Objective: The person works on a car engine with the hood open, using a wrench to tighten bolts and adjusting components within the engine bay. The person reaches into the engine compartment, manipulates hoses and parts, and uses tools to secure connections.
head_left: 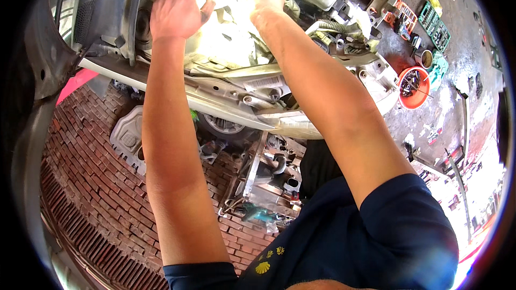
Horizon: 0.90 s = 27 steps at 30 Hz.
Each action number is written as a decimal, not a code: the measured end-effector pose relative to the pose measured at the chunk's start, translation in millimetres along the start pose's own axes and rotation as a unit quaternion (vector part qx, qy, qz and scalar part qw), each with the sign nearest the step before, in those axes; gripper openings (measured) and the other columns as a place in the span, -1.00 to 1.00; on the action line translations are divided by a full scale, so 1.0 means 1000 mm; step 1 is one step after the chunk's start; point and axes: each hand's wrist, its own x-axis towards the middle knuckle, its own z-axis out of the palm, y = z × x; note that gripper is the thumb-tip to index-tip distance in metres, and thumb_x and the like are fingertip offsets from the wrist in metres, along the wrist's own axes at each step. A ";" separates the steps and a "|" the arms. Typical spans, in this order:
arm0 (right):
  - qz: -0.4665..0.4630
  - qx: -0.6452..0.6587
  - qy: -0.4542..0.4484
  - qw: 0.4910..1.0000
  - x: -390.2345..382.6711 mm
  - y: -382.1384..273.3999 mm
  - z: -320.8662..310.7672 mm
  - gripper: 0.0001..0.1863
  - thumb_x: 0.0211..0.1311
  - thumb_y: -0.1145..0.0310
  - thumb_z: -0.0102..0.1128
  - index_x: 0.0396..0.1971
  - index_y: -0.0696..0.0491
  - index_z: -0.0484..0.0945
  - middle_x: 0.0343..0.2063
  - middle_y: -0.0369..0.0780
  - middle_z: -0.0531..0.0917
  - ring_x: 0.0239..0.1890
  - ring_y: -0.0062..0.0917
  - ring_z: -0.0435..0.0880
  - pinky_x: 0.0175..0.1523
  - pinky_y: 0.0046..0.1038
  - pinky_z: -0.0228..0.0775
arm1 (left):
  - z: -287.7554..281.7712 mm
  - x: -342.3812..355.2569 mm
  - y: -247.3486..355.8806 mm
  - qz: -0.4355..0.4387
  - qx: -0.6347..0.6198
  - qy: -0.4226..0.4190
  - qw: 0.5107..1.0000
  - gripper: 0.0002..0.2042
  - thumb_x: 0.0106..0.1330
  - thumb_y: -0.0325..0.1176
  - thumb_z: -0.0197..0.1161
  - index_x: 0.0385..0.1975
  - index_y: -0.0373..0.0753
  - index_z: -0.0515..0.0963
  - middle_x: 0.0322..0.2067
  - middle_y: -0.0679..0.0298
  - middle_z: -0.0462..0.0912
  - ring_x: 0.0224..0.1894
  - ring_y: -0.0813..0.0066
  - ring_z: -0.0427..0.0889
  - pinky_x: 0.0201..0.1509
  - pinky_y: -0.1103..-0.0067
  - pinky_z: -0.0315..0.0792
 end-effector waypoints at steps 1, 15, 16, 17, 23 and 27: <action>-0.015 -0.029 -0.008 0.999 0.001 -0.004 0.006 -0.69 0.35 0.10 0.15 -0.06 -0.15 0.77 -0.12 -0.31 0.74 -0.02 -0.46 0.72 -0.09 -0.30 0.54 | 0.000 -0.001 -0.002 -0.001 0.001 -0.002 1.000 -0.53 0.39 0.09 0.25 -0.11 -0.27 0.70 -0.07 0.08 0.75 0.12 0.07 0.64 0.33 0.24 0.45; -0.080 -0.057 0.040 0.994 0.012 -0.022 0.025 -0.65 0.41 0.12 0.12 0.08 -0.17 0.71 0.05 -0.39 0.73 0.09 -0.54 0.69 0.05 -0.41 0.54 | -0.002 0.002 0.001 -0.010 0.022 -0.051 0.998 -0.51 0.41 0.12 0.23 -0.09 -0.25 0.71 -0.08 0.11 0.76 0.13 0.09 0.64 0.40 0.26 0.42; -0.053 -0.031 0.020 0.998 0.006 -0.022 0.015 -0.64 0.43 0.12 0.09 0.11 -0.16 0.70 0.07 -0.38 0.73 0.10 -0.54 0.68 0.07 -0.42 0.54 | -0.001 0.000 0.000 -0.011 0.023 -0.053 0.998 -0.51 0.41 0.12 0.23 -0.09 -0.25 0.71 -0.08 0.11 0.76 0.13 0.09 0.64 0.40 0.26 0.42; -0.022 -0.008 -0.002 1.000 -0.001 -0.018 0.002 -0.62 0.45 0.11 0.07 0.13 -0.15 0.68 0.09 -0.37 0.72 0.11 -0.54 0.68 0.09 -0.43 0.54 | 0.000 -0.001 0.000 -0.002 0.020 -0.028 0.999 -0.51 0.41 0.12 0.22 -0.09 -0.25 0.71 -0.09 0.11 0.76 0.13 0.09 0.64 0.40 0.26 0.42; 0.073 0.065 -0.060 0.993 -0.011 0.013 -0.030 -0.57 0.53 0.10 -0.02 0.23 -0.12 0.63 0.17 -0.32 0.70 0.17 -0.53 0.67 0.17 -0.47 0.55 | 0.001 -0.001 -0.001 0.001 0.001 -0.011 1.000 -0.51 0.40 0.13 0.22 -0.13 -0.24 0.72 -0.09 0.12 0.77 0.12 0.11 0.65 0.37 0.27 0.44; 0.063 0.077 -0.026 0.995 0.001 0.022 -0.020 -0.57 0.53 0.10 -0.02 0.23 -0.11 0.63 0.16 -0.31 0.70 0.16 -0.52 0.67 0.16 -0.46 0.55 | -0.003 0.005 0.004 0.002 -0.007 -0.024 1.000 -0.52 0.41 0.13 0.22 -0.11 -0.22 0.75 -0.05 0.16 0.78 0.15 0.16 0.64 0.38 0.29 0.44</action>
